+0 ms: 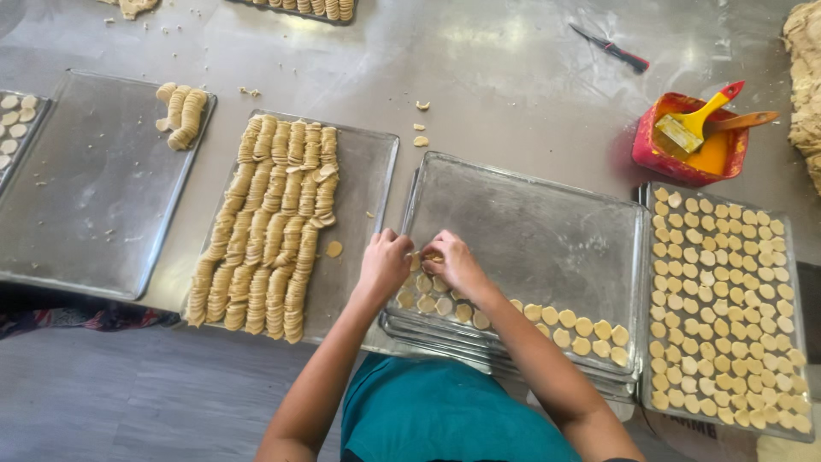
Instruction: The person arranges small round cookies onto metal baking trays in neat rows. They pick up cookies from a stack on the left and place them one by one onto the tray in the center, filling it systematically.
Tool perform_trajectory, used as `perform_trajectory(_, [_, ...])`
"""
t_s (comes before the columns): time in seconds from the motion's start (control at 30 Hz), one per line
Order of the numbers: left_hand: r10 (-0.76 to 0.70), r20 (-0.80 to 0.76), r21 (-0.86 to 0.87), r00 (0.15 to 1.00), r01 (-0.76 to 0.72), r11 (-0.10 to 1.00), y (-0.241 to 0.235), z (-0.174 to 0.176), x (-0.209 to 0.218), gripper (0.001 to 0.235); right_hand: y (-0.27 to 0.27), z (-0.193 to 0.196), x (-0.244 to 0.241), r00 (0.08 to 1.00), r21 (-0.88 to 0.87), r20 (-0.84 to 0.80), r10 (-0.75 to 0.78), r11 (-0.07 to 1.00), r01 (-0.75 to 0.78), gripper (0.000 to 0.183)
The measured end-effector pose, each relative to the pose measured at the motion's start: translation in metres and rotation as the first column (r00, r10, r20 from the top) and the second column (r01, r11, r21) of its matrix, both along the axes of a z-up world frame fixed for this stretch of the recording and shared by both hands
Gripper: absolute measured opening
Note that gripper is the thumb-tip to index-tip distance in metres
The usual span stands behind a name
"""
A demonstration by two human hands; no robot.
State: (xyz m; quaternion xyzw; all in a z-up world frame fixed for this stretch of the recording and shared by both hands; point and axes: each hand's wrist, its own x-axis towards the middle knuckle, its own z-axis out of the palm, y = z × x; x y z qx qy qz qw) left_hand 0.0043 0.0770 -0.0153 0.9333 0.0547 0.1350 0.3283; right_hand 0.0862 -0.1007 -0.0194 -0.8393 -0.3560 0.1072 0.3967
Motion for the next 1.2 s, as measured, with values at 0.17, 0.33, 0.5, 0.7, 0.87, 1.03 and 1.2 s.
perform_trajectory(0.17, [-0.118,0.051,-0.022,0.992,0.12,0.993,-0.002,-0.002,0.003,0.012,-0.016,0.021,0.007,0.959,-0.098,-0.196,-0.205,0.977,0.189,0.024])
perform_trajectory(0.33, [-0.269,0.039,-0.022,0.962,0.27,0.963,-0.011,-0.001,0.011,0.015,-0.026,0.019,0.002,0.978,-0.189,-0.09,-0.189,0.967,0.17,0.014])
perform_trajectory(0.5, [-0.279,0.059,-0.011,0.959,0.28,0.96,-0.018,-0.004,0.017,0.018,-0.045,0.021,0.004,0.943,-0.308,-0.119,-0.309,0.915,0.261,0.014])
perform_trajectory(0.7, [-0.341,0.056,-0.02,0.938,0.343,0.939,-0.038,0.002,0.022,0.02,-0.069,0.012,0.005,0.924,-0.313,-0.149,-0.352,0.903,0.294,0.018])
perform_trajectory(0.87, [-0.403,0.096,-0.043,0.91,0.408,0.912,-0.062,-0.003,0.025,0.019,-0.099,0.007,0.015,0.4,0.007,-0.85,-0.343,0.752,0.659,0.028])
perform_trajectory(1.03, [-0.452,0.064,0.0,0.89,0.453,0.892,-0.082,-0.002,0.027,0.015,-0.119,0.031,0.007,0.113,0.029,-0.99,-0.081,0.675,0.737,0.034])
perform_trajectory(1.2, [-0.355,0.056,0.027,0.933,0.354,0.935,-0.076,0.001,0.02,0.018,-0.118,0.025,0.005,0.516,-0.148,-0.75,-0.413,0.866,0.478,0.03])
